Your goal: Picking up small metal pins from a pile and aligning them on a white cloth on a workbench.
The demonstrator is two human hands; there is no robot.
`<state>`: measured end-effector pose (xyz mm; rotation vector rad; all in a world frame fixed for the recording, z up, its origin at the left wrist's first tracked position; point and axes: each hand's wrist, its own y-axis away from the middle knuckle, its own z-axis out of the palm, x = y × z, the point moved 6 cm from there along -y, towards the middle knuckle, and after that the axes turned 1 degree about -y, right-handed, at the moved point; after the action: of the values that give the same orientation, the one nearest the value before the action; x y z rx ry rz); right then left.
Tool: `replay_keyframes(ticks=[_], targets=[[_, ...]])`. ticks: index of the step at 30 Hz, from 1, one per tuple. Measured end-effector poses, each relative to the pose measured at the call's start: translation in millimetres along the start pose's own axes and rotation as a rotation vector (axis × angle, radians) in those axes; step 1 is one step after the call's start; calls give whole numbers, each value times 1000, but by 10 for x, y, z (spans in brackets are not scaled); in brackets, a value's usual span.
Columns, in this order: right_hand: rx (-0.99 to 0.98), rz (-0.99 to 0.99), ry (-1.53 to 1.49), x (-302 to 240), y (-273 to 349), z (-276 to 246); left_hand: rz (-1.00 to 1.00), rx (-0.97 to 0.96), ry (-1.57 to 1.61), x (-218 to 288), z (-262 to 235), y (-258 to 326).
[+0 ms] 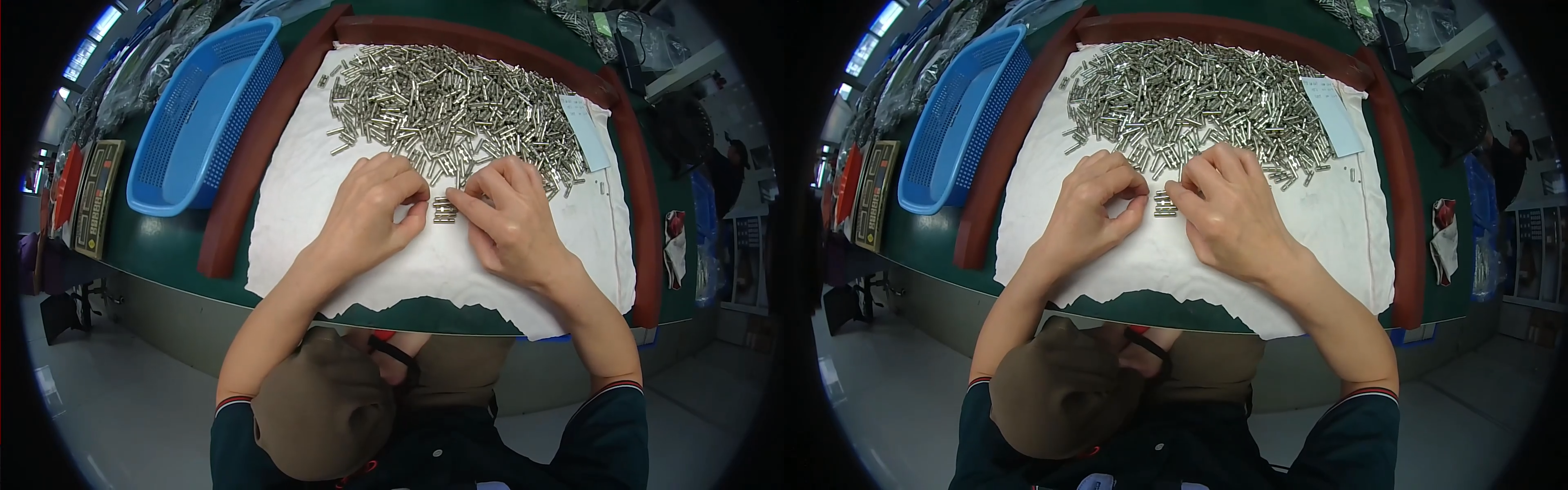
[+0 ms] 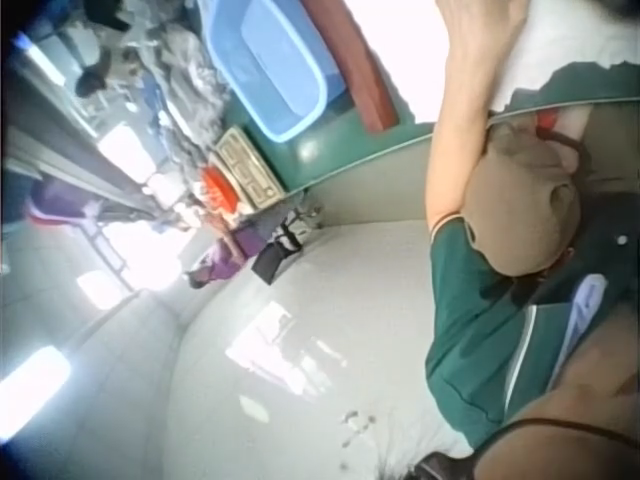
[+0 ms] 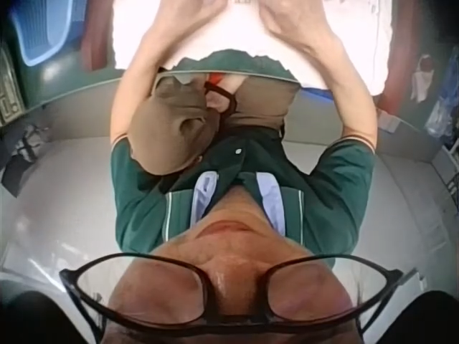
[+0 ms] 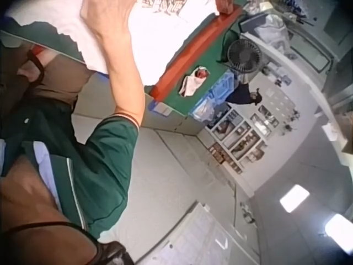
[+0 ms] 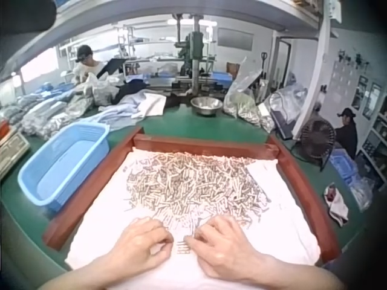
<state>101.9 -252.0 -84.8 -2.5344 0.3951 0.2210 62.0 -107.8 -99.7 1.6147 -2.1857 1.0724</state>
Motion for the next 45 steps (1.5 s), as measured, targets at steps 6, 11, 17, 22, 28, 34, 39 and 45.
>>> replay_keyframes(ticks=[6, 11, 17, 22, 28, 34, 39, 45], targets=[[-26, -10, 12, -21, 2, 26, 13, -8, -1, 10, 41, -22], [-7, -3, 9, -18, 0, 20, 32, 23, -8, 10, 31, -33], [-20, -20, -7, -37, 3, 16, -20, 29, -1, -23, -10, -13], [-44, -51, -38, -75, 4, -8, -22, 22, -3, -34, -20, -12], [-18, -50, -58, -59, 11, -35, -24, 15, -3, -36, -19, -12], [2, 7, 20, -36, -6, -8, -27, 11, -6, -33, -14, -8], [-38, -28, -62, -54, 22, 6, -9, 8, 0, -23, -22, -2], [-50, -78, -95, -95, 4, -26, -12, 1, -3, -27, -24, -11]])
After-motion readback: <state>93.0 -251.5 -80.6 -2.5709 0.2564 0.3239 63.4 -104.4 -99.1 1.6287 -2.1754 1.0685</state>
